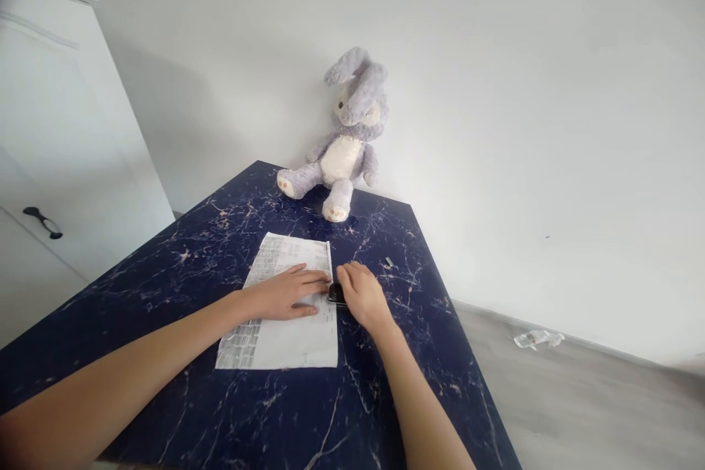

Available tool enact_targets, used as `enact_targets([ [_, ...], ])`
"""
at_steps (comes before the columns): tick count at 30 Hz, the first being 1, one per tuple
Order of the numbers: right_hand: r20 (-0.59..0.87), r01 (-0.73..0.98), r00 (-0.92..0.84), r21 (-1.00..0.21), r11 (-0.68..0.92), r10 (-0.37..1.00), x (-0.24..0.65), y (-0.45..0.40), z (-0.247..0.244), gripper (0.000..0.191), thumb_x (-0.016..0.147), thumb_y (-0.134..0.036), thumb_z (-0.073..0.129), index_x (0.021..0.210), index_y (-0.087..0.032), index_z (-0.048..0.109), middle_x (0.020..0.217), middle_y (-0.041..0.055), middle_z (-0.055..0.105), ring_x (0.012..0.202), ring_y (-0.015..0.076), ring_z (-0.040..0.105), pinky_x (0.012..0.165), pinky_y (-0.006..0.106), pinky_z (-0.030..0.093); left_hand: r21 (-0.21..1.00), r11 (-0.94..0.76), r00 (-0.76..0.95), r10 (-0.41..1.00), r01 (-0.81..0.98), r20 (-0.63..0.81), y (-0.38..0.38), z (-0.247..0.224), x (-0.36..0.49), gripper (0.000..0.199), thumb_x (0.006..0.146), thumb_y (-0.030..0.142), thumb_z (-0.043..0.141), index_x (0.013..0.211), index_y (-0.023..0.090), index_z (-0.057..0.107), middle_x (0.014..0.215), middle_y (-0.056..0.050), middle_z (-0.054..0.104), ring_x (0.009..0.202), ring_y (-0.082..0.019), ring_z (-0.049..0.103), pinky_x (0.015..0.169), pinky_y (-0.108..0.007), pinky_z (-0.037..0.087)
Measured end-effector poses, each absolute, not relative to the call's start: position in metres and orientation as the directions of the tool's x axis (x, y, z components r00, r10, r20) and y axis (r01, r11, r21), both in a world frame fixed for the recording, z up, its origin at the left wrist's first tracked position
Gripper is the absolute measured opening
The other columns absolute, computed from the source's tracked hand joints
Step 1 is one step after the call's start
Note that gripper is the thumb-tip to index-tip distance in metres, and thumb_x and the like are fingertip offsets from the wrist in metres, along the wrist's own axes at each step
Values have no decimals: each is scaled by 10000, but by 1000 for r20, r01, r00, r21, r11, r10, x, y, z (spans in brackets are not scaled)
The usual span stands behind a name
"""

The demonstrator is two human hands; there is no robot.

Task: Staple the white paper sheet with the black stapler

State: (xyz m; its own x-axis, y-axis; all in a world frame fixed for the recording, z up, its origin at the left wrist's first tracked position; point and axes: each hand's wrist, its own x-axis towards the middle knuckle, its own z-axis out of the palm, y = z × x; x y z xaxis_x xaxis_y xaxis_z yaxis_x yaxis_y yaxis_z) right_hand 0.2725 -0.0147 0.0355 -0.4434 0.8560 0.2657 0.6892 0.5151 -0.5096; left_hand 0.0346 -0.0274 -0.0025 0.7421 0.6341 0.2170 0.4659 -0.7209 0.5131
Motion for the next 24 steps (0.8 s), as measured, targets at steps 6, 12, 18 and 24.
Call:
enact_targets([
  [6, 242, 921, -388, 60, 385, 889, 238, -31, 22, 198, 1022, -245, 371, 1026, -204, 565, 972, 95, 635, 951, 261, 571, 816, 353, 387, 480, -723, 730, 647, 497, 220, -26, -7, 36, 545, 971, 531, 519, 1440, 255, 489, 1495, -90, 528, 1397, -280, 457, 1224, -482, 146],
  [12, 197, 900, -431, 29, 434, 881, 238, -34, 32, 251, 1046, -273, 340, 1037, -186, 575, 1001, 105, 643, 954, 244, 584, 804, 331, 401, 462, -720, 706, 665, 518, 244, -25, -7, 37, 525, 945, 542, 556, 1367, 229, 541, 1425, -105, 585, 1317, -300, 534, 1205, -481, 205],
  [18, 19, 683, -697, -285, 672, 717, 307, -16, 53, 215, 927, -434, 624, 996, -231, 611, 952, 27, 666, 882, 199, 614, 729, 264, 412, 522, -690, 719, 668, 502, 193, -26, 0, 32, 559, 945, 569, 545, 1414, 266, 517, 1504, -88, 513, 1355, -300, 502, 1215, -478, 172],
  [24, 48, 879, -362, -316, 357, 931, 353, 7, 44, 274, 859, -459, 645, 805, -190, 644, 746, 48, 672, 642, 194, 583, 588, 279, 359, 634, -645, 697, 681, 427, 224, -24, 1, 32, 509, 878, 553, 663, 1309, 287, 610, 1487, -73, 535, 1362, -309, 484, 1177, -485, 242],
])
